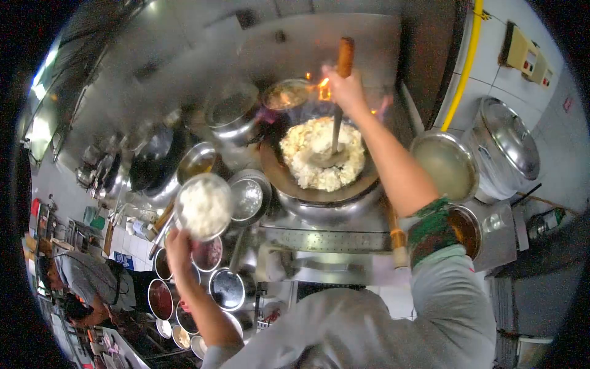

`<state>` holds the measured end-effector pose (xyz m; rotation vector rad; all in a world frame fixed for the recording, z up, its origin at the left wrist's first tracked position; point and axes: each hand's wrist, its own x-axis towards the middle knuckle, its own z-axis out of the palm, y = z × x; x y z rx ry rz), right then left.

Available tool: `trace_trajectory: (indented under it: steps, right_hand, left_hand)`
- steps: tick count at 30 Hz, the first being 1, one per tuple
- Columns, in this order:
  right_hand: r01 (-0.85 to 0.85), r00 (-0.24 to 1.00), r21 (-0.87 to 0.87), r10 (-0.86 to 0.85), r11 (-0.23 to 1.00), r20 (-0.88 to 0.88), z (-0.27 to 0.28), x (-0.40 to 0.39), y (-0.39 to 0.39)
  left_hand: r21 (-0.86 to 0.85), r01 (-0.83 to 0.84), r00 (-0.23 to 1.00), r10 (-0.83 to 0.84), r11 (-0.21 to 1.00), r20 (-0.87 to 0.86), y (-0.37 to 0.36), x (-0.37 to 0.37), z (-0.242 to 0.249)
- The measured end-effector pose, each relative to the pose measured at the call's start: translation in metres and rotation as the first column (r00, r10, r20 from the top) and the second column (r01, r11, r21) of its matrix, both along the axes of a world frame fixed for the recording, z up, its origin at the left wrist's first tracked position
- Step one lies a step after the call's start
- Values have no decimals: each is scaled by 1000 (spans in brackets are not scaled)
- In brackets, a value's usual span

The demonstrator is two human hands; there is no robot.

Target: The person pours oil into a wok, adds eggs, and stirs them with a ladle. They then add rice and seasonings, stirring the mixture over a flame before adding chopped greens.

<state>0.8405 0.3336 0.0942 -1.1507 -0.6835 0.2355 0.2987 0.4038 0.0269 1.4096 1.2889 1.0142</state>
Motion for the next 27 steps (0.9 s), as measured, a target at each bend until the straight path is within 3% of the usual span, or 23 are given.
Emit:
trace_trajectory:
  steps: [2,4,6,7,8,9,10,12,15,16,18,20,22,23,24,26,27]
  right_hand:
    - [-99,992,22,100,995,-81,23,-15,-21]
    - [-17,995,46,22,999,-95,54,-29,-61]
    - [-33,994,110,44,993,-103,83,-40,-106]
    - [-141,988,144,148,980,-44,86,-29,-124]
    - [-97,991,144,108,985,-74,104,-41,-142]
    - [-107,991,139,118,984,-69,114,-43,-157]
    - [-119,990,134,128,984,-63,121,-44,-169]
    - [-119,993,88,120,989,-5,132,-56,-185]
    - [-121,991,111,113,986,75,155,-60,-198]
    - [-132,988,134,120,982,92,160,-63,-198]
    - [-150,982,192,124,970,142,172,-67,-187]
    - [-153,977,260,106,953,187,177,-73,-166]
    - [-16,992,230,-14,973,125,159,-71,-130]
    - [63,996,81,-68,995,54,137,-69,-106]
    - [41,994,14,-42,999,103,110,-53,-71]
    - [7,979,-118,17,993,205,57,-23,-2]
    - [7,985,-257,38,966,170,76,-26,-6]
  left_hand:
    - [65,74,994,-79,995,77,0,76,12]
    - [268,161,981,-125,950,-146,17,141,0]
    - [475,240,936,-71,847,-346,25,211,-20]
    - [645,331,931,-128,689,-341,33,245,-41]
    - [357,407,892,-281,841,-354,12,275,-26]
    - [769,465,876,-100,438,-473,29,308,-76]
    - [497,677,655,-137,543,-744,28,335,-114]
    - [307,823,441,-196,478,-876,1,362,-98]
    - [408,788,520,-144,462,-842,11,392,-87]
    - [461,790,534,-83,404,-842,25,394,-88]
    - [655,667,716,-64,355,-695,32,385,-76]
    - [757,518,833,-32,398,-553,35,366,-67]
    - [858,316,927,60,406,-370,36,337,-53]
    - [826,229,952,58,515,-300,38,322,-54]
    - [773,141,971,66,619,-230,40,301,-58]
    - [459,-44,973,141,888,-181,43,218,-70]
    - [330,-69,971,139,941,-194,35,185,-71]
